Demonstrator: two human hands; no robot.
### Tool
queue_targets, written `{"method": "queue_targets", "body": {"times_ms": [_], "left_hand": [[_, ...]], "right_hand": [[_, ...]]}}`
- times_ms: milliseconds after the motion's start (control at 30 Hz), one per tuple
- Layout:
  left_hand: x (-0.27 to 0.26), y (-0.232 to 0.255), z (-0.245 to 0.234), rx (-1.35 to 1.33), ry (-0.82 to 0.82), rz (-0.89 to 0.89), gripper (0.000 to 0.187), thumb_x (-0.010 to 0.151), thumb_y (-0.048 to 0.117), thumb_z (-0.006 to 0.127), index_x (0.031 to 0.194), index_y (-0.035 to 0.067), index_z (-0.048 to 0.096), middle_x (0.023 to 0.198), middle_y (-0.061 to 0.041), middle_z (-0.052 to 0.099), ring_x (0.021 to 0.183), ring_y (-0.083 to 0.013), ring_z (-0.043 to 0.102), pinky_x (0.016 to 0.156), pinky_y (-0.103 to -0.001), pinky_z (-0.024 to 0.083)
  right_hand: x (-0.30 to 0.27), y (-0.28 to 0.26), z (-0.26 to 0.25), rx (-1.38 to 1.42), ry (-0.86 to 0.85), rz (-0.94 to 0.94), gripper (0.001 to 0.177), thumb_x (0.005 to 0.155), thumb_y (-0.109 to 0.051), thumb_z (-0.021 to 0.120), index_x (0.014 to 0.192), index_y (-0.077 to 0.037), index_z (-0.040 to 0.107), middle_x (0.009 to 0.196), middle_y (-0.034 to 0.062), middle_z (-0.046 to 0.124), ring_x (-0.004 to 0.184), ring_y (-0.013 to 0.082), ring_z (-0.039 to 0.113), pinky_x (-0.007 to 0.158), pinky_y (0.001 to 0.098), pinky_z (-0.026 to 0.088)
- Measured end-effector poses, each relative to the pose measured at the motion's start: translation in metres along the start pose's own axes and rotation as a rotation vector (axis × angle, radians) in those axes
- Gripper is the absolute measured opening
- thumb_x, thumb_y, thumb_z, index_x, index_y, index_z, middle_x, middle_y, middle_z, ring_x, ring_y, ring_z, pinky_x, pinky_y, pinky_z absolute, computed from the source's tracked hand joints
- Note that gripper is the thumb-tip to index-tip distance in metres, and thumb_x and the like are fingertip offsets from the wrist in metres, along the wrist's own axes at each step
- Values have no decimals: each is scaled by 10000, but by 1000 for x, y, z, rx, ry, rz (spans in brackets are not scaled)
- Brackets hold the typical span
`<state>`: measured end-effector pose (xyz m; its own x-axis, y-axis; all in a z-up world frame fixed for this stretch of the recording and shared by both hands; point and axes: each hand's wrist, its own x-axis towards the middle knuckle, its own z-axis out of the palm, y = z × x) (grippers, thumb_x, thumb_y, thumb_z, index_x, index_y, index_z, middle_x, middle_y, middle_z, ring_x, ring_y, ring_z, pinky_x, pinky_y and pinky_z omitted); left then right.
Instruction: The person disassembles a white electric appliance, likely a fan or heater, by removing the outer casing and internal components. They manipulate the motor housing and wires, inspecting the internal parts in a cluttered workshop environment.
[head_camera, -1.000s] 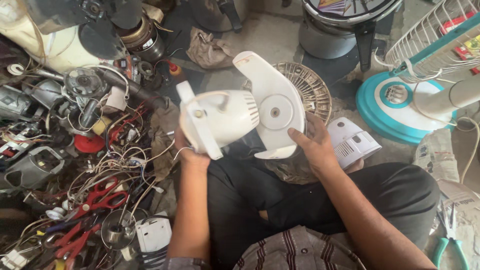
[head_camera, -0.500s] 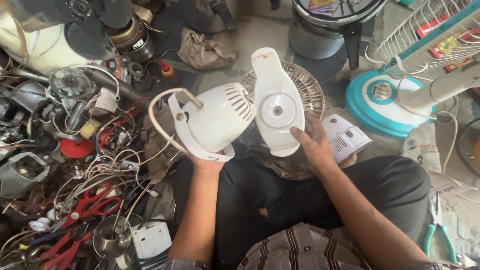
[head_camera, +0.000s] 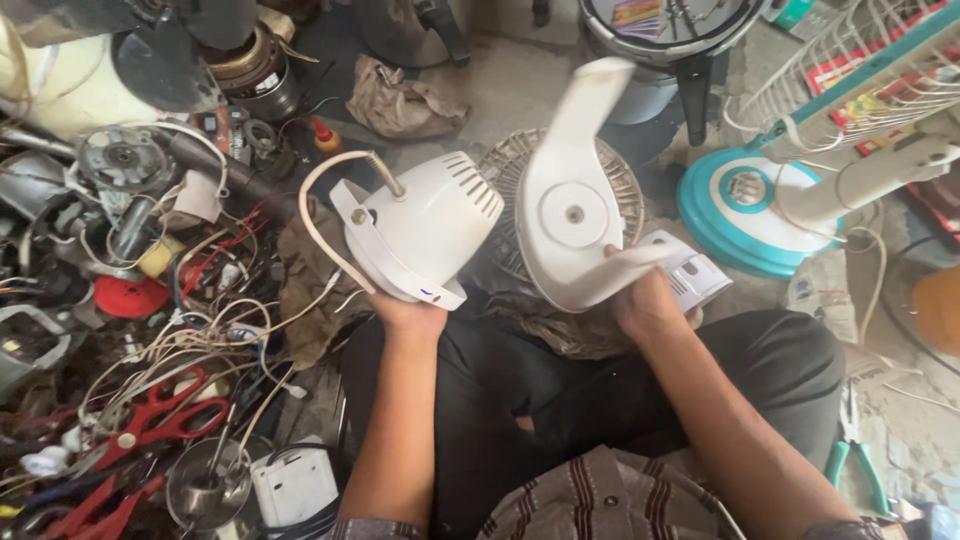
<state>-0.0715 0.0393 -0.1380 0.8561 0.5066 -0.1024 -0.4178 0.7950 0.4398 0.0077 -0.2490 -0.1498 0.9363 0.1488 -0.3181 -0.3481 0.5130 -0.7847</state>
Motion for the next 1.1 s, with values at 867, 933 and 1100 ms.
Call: {"method": "queue_targets", "body": {"times_ms": [867, 933, 1100], "left_hand": [[2, -4, -11, -62, 62, -40, 476, 987, 451, 505, 1306, 119, 622, 1259, -53, 666, 1214, -235, 635, 1032, -415, 524], [2, -5, -13, -59, 48, -14, 462, 1006, 432, 500, 1308, 105, 622, 1260, -56, 665, 1210, -230, 638, 1031, -408, 526], [2, -4, -10, -90, 87, -46, 452, 997, 416, 478, 1287, 104, 629, 1246, -52, 673, 1170, -217, 659, 996, -396, 541]], "right_hand": [[-183, -62, 90, 1313, -701, 809, 282, 1113, -165, 446, 1177, 108, 469, 967, 224, 524, 632, 285, 629, 477, 315, 580], [-186, -65, 96, 1317, -726, 813, 285, 1112, -148, 452, 1168, 132, 471, 966, 228, 530, 649, 302, 647, 498, 332, 610], [-195, -74, 106, 1294, -707, 760, 443, 1088, -169, 474, 1314, 203, 389, 862, 244, 541, 573, 332, 651, 457, 359, 610]]}}
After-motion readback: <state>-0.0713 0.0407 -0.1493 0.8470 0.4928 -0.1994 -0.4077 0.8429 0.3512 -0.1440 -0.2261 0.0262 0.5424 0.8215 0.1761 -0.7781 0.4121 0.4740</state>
